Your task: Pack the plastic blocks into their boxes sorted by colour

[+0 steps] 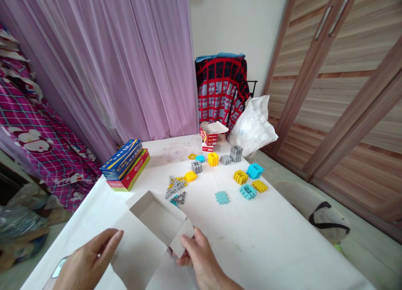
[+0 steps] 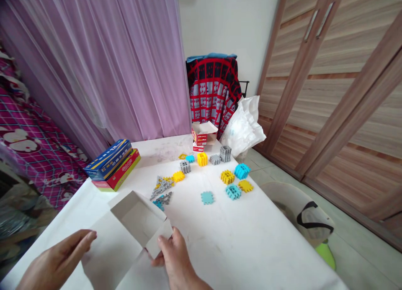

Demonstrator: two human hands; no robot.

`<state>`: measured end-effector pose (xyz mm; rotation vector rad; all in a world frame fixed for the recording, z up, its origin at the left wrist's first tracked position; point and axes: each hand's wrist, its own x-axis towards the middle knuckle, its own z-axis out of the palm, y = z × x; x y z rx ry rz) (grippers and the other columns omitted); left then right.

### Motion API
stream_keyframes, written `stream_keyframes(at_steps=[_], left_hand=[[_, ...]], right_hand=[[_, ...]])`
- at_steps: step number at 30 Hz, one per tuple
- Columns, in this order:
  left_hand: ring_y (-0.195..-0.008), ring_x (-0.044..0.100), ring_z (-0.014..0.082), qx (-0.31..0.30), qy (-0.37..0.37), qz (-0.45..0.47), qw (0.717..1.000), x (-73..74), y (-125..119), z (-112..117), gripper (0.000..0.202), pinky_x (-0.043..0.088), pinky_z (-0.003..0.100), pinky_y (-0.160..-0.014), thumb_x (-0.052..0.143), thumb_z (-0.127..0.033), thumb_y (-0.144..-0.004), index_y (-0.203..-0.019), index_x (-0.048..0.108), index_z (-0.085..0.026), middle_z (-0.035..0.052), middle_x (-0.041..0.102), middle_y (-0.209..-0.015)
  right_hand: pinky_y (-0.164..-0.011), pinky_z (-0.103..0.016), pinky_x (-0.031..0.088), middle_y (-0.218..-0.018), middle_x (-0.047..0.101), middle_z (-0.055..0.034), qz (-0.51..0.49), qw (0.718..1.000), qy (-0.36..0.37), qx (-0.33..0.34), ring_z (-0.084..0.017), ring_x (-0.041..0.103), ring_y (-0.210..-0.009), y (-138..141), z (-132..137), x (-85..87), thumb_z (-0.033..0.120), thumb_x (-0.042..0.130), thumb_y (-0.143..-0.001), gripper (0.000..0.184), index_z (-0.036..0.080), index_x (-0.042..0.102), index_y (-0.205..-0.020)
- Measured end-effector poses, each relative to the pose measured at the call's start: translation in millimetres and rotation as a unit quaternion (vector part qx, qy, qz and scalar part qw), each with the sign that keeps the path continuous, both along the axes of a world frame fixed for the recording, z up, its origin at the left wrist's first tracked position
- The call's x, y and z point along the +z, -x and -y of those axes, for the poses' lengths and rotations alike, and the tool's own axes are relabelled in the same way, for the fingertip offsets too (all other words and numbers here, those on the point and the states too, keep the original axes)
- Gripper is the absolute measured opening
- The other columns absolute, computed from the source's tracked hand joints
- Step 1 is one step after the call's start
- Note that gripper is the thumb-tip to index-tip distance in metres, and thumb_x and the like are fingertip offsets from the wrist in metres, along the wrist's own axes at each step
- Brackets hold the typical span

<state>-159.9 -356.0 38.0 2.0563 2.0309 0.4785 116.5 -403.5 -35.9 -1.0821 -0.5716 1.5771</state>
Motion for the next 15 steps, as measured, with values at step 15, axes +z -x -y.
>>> stream_keyframes(at_steps=[15], left_hand=[[-0.127, 0.055, 0.0301, 0.055, 0.059, 0.218, 0.973, -70.5, -85, -71, 0.072, 0.051, 0.04, -0.094, 0.055, -0.062, -0.073, -0.13, 0.048, -0.019, 0.0146, 0.053, -0.142]], right_hand=[[-0.073, -0.033, 0.058, -0.085, 0.063, -0.0004, -0.063, 0.994, -0.005, -0.083, -0.015, 0.062, -0.071, 43, -41, 0.2, 0.054, 0.072, -0.07, 0.048, 0.022, 0.055, -0.101]])
